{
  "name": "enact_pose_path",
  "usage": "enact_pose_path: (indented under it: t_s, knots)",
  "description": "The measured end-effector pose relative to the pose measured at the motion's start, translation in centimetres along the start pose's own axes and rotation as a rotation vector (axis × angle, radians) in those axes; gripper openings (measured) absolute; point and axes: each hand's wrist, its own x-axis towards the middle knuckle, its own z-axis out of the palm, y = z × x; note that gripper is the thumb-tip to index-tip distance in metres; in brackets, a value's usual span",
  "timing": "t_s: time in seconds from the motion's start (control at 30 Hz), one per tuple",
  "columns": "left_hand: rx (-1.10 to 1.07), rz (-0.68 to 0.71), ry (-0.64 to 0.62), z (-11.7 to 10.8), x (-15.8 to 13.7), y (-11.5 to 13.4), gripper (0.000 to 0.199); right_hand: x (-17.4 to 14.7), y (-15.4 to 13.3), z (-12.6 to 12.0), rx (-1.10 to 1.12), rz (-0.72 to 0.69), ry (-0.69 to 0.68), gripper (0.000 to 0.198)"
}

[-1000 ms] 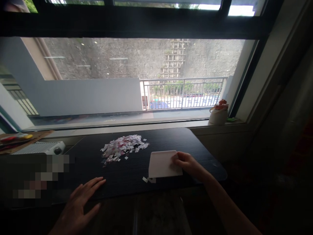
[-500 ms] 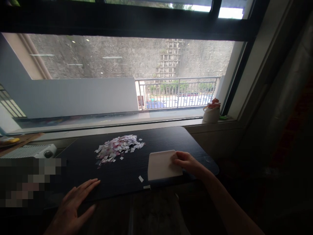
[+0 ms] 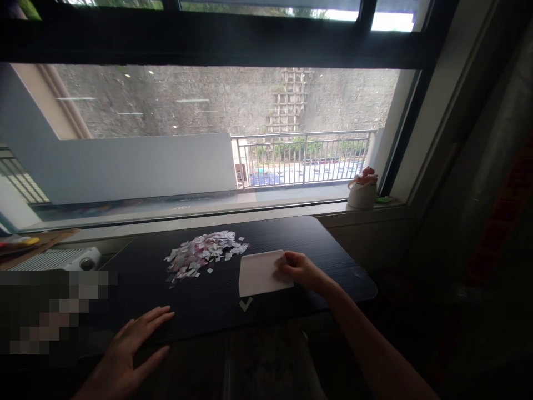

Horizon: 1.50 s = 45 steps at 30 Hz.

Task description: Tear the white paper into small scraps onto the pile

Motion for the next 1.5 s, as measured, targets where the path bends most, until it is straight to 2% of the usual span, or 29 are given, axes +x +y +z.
enact_pose_path:
  t_s: [0.2, 0.3, 0.37, 0.57, 0.8, 0.93, 1.13, 1.33, 1.5]
  knots:
    - [-0.019, -0.011, -0.018, -0.3, 0.2, 0.4, 0.047, -1.2, -0.4, -1.0, -0.007, 0.054, -0.087, 0.026]
    - [-0.027, -0.016, -0.019, -0.3, 0.1, 0.6, 0.047, -1.8, -0.8, -1.4, 0.006, 0.059, -0.054, 0.028]
    - [-0.027, -0.023, -0.025, -0.2, 0.1, 0.6, 0.047, -1.7, -0.7, -1.3, 0.005, 0.065, -0.036, 0.030]
    - [-0.023, -0.025, -0.023, -0.2, 0.0, 0.5, 0.047, -1.8, 0.1, -0.6, 0.008, 0.095, -0.122, 0.034]
    - [-0.023, -0.035, -0.013, -0.3, 0.0, 0.8, 0.047, -3.5, -0.8, -2.0, -0.005, 0.086, -0.050, 0.038]
    - [-0.022, -0.038, -0.021, -0.3, 0.1, 0.8, 0.047, -3.2, -0.6, -1.6, -0.016, 0.064, -0.017, 0.039]
    - [-0.036, -0.052, -0.044, -0.7, 0.1, 0.9, 0.046, -2.2, -0.6, 0.2, -0.006, 0.059, -0.100, 0.034]
    - [-0.030, -0.048, -0.027, -0.6, 0.2, 1.1, 0.047, -3.2, -1.5, -1.1, -0.018, 0.079, -0.130, 0.034]
    - [-0.018, -0.035, -0.022, -0.5, 0.2, 1.1, 0.047, -2.9, -1.2, -1.0, -0.021, 0.036, -0.066, 0.033]
